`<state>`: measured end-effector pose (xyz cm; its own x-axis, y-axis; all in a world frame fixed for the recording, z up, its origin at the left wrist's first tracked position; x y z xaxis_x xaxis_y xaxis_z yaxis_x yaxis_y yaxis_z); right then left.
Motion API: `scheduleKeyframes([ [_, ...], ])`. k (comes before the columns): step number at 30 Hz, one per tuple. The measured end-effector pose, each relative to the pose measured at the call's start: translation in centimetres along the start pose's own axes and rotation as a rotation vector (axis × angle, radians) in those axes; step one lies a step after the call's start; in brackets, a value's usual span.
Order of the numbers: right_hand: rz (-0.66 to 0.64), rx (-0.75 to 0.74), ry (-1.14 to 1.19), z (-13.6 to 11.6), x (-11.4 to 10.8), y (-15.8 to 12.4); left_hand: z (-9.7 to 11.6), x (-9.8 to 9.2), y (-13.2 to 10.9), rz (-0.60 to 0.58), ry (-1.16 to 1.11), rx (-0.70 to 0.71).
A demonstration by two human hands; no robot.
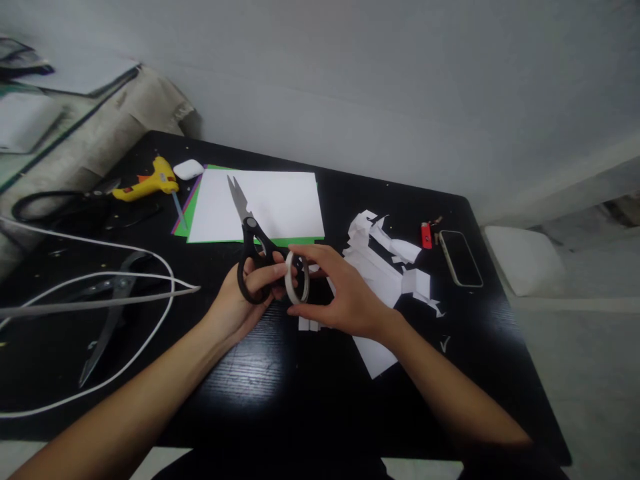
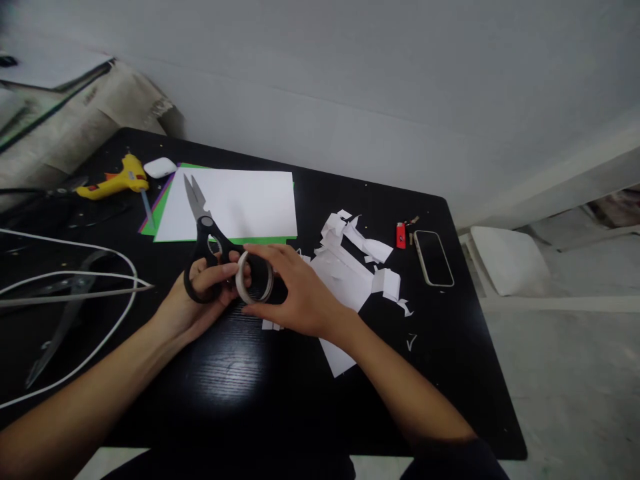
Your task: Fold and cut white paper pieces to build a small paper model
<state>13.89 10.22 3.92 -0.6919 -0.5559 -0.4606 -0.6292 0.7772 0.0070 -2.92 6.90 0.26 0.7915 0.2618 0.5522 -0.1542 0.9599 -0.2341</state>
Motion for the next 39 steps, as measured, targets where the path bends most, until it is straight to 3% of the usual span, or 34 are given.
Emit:
scheduleKeyframes([
  [5, 0.073, 0.260, 0.153, 1.0, -0.3, 0.0, -0.1, 0.2, -0.2, -0.061, 0.115, 0.046],
  [10, 0.040, 0.279, 0.115, 1.1, -0.2, 0.0, -0.2, 0.3, -0.3, -0.086, 0.201, 0.033],
  [14, 0.077, 0.199, 0.041, 0.9, 0.0, 0.0, -0.2, 0.1, -0.2, -0.075, 0.218, 0.049],
  [18, 0.287, -0.061, -0.068, -0.4, -0.4, -0.5, -0.2, 0.0, -0.2, -0.062, 0.202, 0.091],
  [22, 0.347, -0.215, -0.143, -1.2, -0.3, -1.0, -0.2, -0.1, -0.1, -0.051, 0.172, 0.124],
  [39, 0.232, -0.149, -0.006, -1.3, 0.3, -1.0, 0.3, 0.4, -0.2, -0.035, 0.129, 0.102],
])
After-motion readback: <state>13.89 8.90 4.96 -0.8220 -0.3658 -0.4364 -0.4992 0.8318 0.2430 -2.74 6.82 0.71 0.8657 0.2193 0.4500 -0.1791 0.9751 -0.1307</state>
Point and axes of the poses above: each hand's wrist, its own y-axis towards the middle knuckle, its own x-axis out of the palm, z = x × y, the point moved 4 cm from there along y, towards the middle knuckle, and after that the axes turned 10 degrees about x, right-handed, at the moved point
